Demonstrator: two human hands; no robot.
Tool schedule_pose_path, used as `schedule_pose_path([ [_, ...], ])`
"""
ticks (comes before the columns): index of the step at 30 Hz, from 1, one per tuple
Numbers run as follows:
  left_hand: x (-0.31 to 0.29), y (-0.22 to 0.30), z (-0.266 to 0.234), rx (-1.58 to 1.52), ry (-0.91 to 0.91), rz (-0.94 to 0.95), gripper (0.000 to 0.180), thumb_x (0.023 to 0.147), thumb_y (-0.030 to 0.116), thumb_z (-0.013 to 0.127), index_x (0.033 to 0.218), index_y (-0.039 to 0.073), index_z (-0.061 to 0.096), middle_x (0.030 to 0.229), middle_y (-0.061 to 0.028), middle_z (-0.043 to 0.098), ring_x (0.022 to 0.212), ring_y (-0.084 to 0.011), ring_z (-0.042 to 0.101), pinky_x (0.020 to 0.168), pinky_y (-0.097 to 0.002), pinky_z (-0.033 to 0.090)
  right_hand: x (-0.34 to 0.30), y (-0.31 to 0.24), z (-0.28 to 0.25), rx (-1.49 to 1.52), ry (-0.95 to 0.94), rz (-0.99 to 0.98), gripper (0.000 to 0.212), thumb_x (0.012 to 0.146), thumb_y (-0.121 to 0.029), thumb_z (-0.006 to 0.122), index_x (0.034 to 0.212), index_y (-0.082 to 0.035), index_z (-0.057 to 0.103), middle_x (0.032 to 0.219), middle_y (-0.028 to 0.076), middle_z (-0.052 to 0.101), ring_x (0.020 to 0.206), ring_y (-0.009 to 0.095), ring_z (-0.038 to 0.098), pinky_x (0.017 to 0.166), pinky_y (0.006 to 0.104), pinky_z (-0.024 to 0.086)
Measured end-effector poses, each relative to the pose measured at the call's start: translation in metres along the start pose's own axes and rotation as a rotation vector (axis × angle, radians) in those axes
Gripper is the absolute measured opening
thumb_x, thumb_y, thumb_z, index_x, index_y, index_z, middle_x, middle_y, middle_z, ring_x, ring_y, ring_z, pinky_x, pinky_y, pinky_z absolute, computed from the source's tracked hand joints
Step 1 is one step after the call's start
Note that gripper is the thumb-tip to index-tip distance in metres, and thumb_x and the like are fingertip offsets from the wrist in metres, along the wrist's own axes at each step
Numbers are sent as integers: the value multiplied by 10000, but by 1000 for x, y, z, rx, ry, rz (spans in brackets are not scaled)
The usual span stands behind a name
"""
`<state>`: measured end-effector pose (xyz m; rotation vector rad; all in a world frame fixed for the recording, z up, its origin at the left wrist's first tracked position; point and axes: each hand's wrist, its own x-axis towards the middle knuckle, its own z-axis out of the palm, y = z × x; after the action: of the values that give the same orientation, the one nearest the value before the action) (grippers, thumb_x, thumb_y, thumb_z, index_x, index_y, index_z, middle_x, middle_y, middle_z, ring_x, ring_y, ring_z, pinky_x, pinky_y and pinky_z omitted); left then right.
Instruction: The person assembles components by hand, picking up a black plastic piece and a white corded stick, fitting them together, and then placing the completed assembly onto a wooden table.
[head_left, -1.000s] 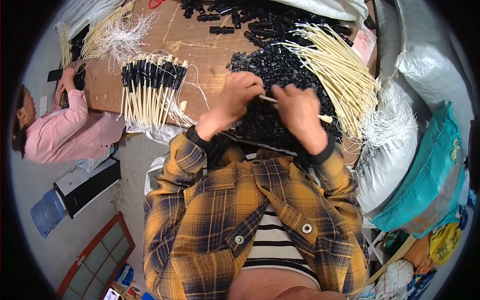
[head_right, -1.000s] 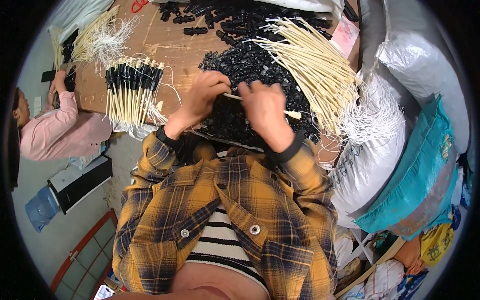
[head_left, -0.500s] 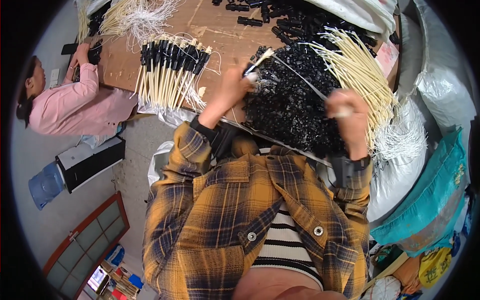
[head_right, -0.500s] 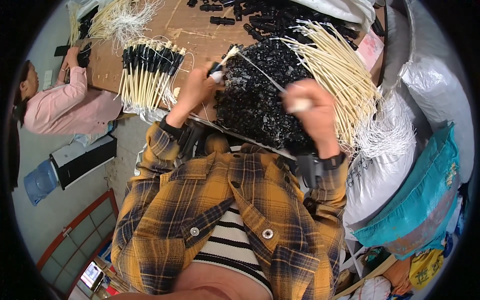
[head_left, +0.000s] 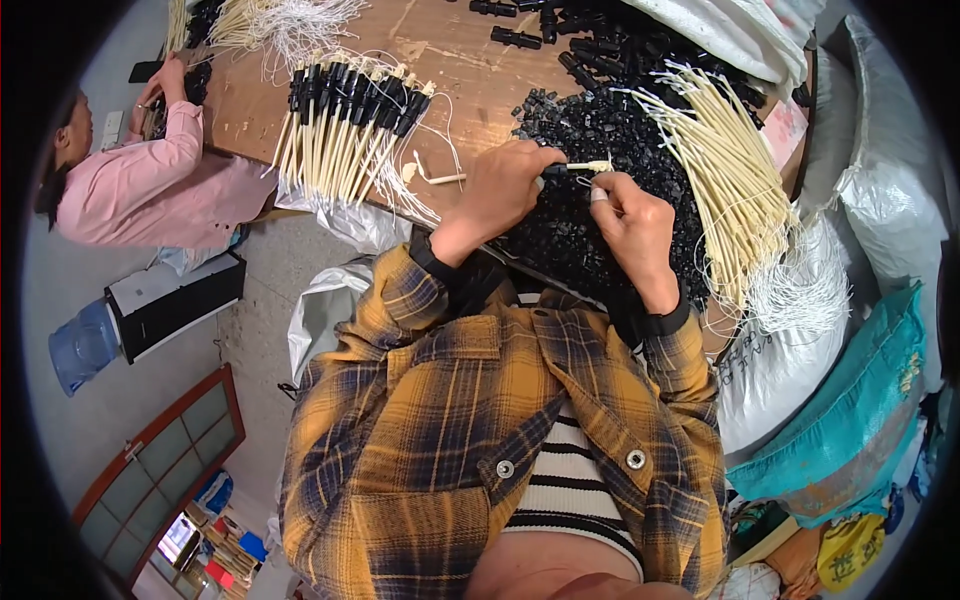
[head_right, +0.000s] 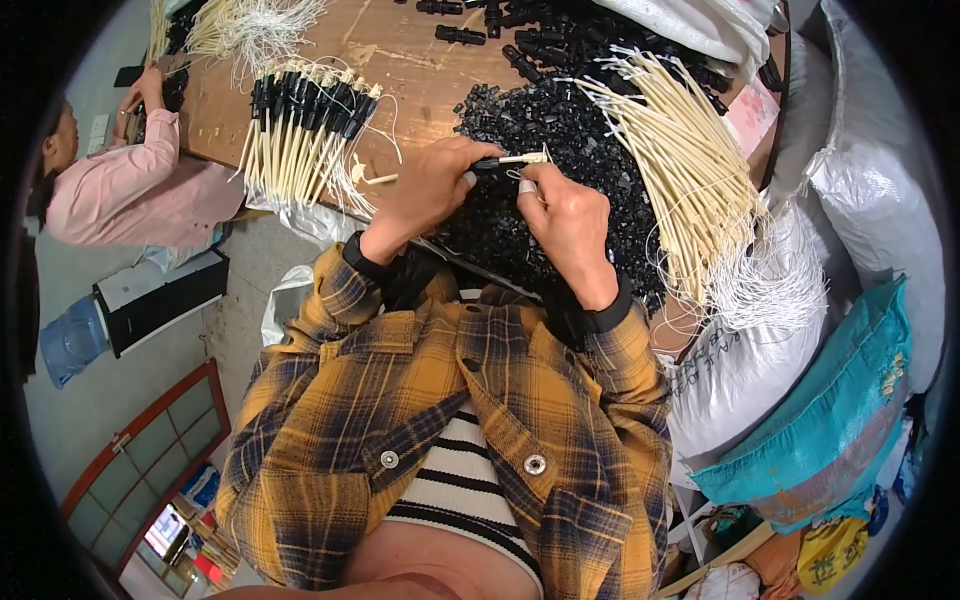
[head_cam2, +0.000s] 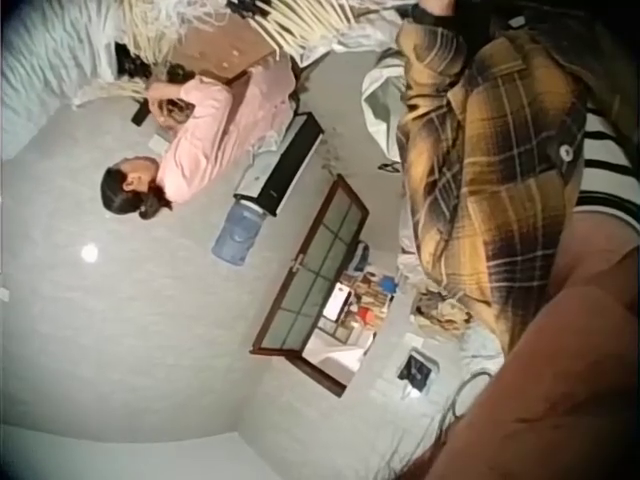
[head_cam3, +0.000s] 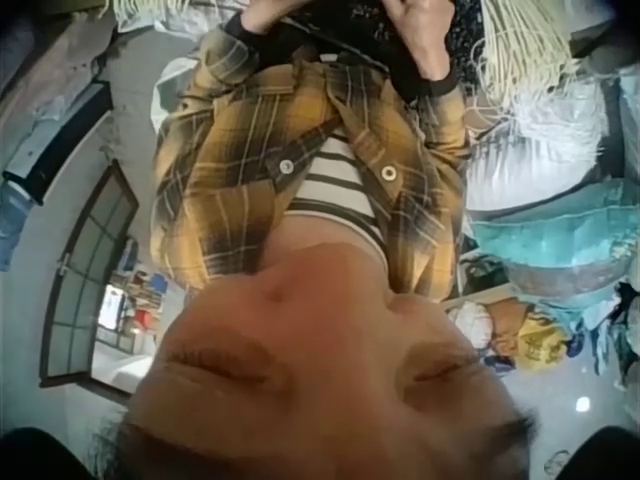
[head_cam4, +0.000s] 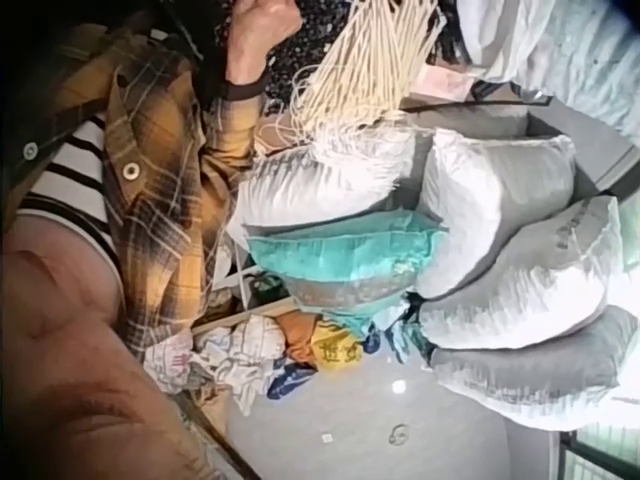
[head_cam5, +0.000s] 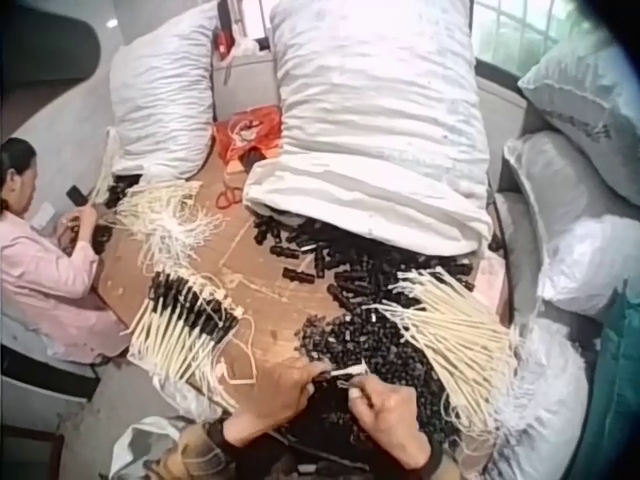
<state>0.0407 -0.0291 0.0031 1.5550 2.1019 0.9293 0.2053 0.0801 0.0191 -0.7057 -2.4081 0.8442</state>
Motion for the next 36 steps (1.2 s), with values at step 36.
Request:
schedule_pose_path([
  [36, 24, -24, 5, -278, 183, 145, 138, 723, -10, 641, 832, 73, 645, 846, -93, 642, 792, -243, 624, 674, -341, 494, -13, 7, -1, 228, -128, 237, 101, 871, -61, 604, 934, -13, 668, 606, 12, 546, 529, 71, 482, 502, 234, 387],
])
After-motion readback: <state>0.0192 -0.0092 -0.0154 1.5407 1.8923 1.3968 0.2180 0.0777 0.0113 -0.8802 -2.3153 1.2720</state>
